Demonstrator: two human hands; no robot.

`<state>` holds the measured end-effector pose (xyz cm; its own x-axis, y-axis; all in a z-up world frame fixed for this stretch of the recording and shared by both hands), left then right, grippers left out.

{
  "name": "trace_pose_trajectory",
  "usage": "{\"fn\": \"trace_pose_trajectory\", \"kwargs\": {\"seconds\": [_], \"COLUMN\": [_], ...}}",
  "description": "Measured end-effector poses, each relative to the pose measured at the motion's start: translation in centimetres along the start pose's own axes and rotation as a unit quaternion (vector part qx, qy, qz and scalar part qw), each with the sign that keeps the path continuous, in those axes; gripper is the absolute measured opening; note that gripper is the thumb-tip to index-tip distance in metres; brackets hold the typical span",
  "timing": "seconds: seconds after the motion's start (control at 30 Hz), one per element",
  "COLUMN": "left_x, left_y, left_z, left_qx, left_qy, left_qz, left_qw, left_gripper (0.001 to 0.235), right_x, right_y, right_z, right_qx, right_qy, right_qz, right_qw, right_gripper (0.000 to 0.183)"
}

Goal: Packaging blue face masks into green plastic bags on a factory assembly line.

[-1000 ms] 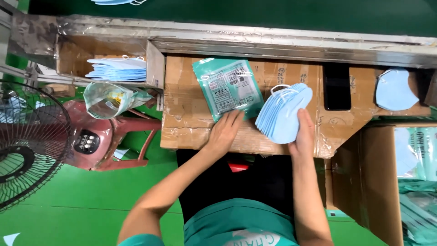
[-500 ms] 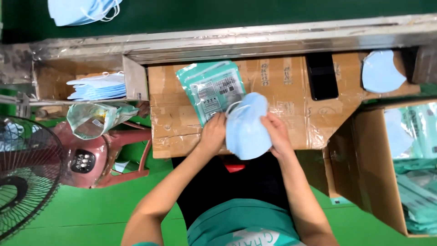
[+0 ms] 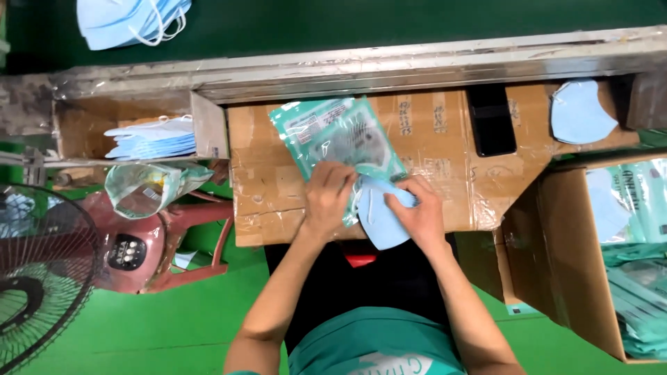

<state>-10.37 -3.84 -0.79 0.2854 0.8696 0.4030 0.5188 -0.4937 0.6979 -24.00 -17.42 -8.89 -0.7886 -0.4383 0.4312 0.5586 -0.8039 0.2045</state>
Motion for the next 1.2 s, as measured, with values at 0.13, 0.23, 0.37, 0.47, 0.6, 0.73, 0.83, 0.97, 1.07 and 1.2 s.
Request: {"fn": "trace_pose_trajectory", "kwargs": {"seconds": [0.13, 0.23, 0.37, 0.47, 0.6, 0.73, 0.83, 0.97, 1.07, 1.2], "left_x": [1.3, 1.4, 3.8, -4.6, -5.6, -2.6, -3.7, -9.2, -10.9, -6.3], "left_y": [0.3, -1.1, -3.7, -10.8, -10.8, -10.5, -10.1, -15.6, -14.6, -7.5], "left_z": [-5.6, -5.8, 0.2, 5.7, 4.5, 7.3, 7.3, 5.8, 1.7, -5.7], "left_qx": [-0.116, -0.092, 0.133, 0.47, 0.434, 0.434, 0.434, 0.447, 0.457, 0.242], "left_qy": [-0.036, -0.065, -0.188, -0.333, -0.272, -0.182, -0.194, -0.305, -0.326, -0.219], "left_qz": [-0.016, 0.014, -0.185, -0.013, -0.05, -0.135, -0.049, 0.046, 0.134, 0.26], "left_qw": [0.992, 0.993, 0.955, 0.817, 0.858, 0.872, 0.878, 0.839, 0.817, 0.909], "left_gripper": [0.024, 0.027, 0.049, 0.039, 0.041, 0.038, 0.042, 0.032, 0.039, 0.026], "right_x": [1.3, 1.4, 1.9, 0.1, 1.4, -4.2, -4.5, -4.4, -2.8, 2.0], "right_y": [0.5, 0.1, 0.3, 0.7, 0.0, -4.0, -4.3, -4.8, -3.6, -1.2], "right_z": [2.4, -0.8, -0.9, -1.3, -1.8, -2.2, -2.8, -5.7, -6.6, -1.3], "right_qx": [0.044, -0.039, -0.173, -0.175, -0.134, -0.392, -0.342, -0.325, -0.294, -0.21], "right_qy": [0.076, 0.155, 0.234, 0.086, 0.166, 0.521, 0.44, 0.484, 0.542, 0.317], "right_qz": [-0.098, -0.089, -0.118, -0.052, -0.164, 0.04, 0.087, 0.025, -0.055, -0.001], "right_qw": [0.991, 0.983, 0.949, 0.979, 0.963, 0.757, 0.826, 0.812, 0.785, 0.925], "right_gripper": [0.033, 0.02, 0.032, 0.038, 0.051, 0.038, 0.029, 0.027, 0.013, 0.017]}}
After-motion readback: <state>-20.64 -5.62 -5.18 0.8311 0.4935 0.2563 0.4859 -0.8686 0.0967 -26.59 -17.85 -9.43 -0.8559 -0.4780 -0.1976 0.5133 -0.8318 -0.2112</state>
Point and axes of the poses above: each hand's wrist, its own y-axis towards the middle knuckle, its own x-axis out of the back of the hand, z = x × y, the point moved 10 cm from there along y, towards the middle knuckle, and after that the axes turned 11 degrees about -z, right-handed, at the moved point
